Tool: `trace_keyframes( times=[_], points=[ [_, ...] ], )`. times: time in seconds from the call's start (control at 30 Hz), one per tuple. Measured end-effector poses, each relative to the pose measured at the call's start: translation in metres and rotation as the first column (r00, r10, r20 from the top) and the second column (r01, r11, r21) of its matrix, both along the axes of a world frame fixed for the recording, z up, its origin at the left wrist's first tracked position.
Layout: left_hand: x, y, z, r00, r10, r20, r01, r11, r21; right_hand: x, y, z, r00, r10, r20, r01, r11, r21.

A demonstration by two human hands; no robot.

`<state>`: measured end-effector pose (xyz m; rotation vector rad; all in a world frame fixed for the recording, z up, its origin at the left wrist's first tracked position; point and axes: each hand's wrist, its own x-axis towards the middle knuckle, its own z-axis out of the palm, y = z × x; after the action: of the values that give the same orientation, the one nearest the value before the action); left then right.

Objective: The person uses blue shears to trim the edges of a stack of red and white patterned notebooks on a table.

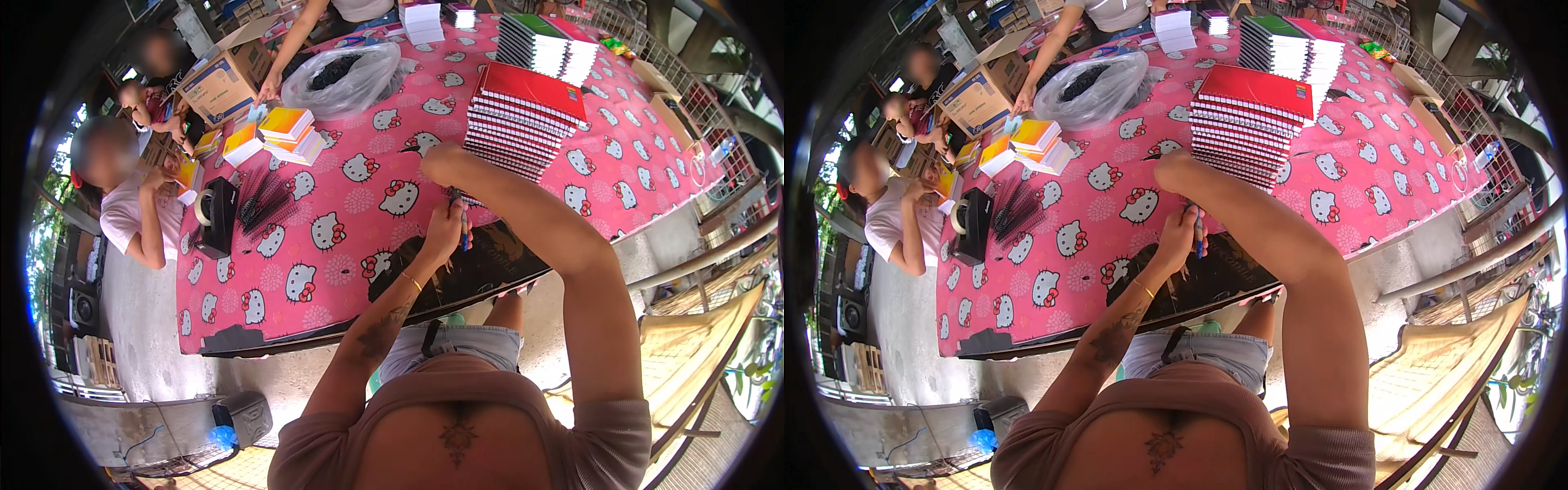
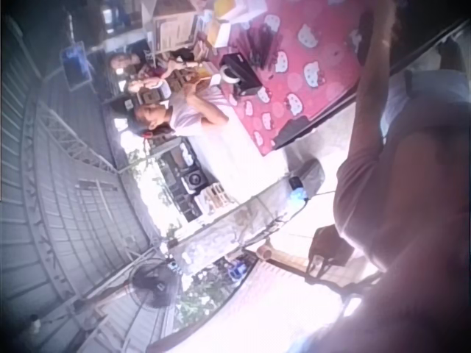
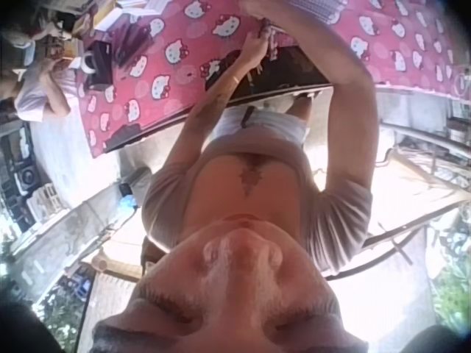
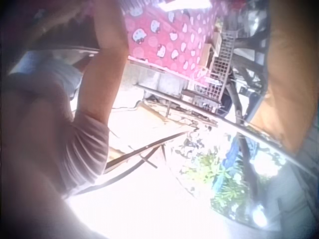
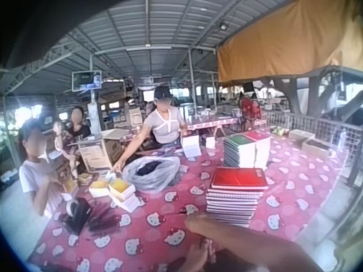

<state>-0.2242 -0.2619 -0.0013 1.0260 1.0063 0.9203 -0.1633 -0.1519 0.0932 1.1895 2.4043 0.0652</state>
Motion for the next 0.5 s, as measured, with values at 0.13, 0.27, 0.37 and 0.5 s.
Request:
trace_keyframes(
  times=[0.13, 0.27, 0.37, 0.5],
  points=[
    [0.0, -0.011, 0.003, 0.998, -0.036, 0.052, 0.04, 0.997, -0.073, 0.003, 0.002, -0.007, 0.999, -0.022, -0.04, 0.023, 0.999, 0.037],
    [-0.003, -0.006, -0.007, 0.989, -0.032, 0.146, 0.049, 0.992, -0.115, -0.002, -0.001, -0.001, 0.999, 0.017, -0.051, -0.018, 1.0, -0.004],
    [-0.002, -0.001, -0.007, 0.991, -0.017, 0.134, 0.035, 0.991, -0.128, -0.001, -0.001, 0.0, 0.999, 0.039, -0.003, -0.039, 0.997, -0.062],
    [0.0, 0.004, -0.008, 0.994, 0.004, 0.108, 0.007, 0.995, -0.1, 0.004, -0.001, -0.009, 0.996, 0.04, -0.086, -0.04, 0.999, 0.001]
  ],
)
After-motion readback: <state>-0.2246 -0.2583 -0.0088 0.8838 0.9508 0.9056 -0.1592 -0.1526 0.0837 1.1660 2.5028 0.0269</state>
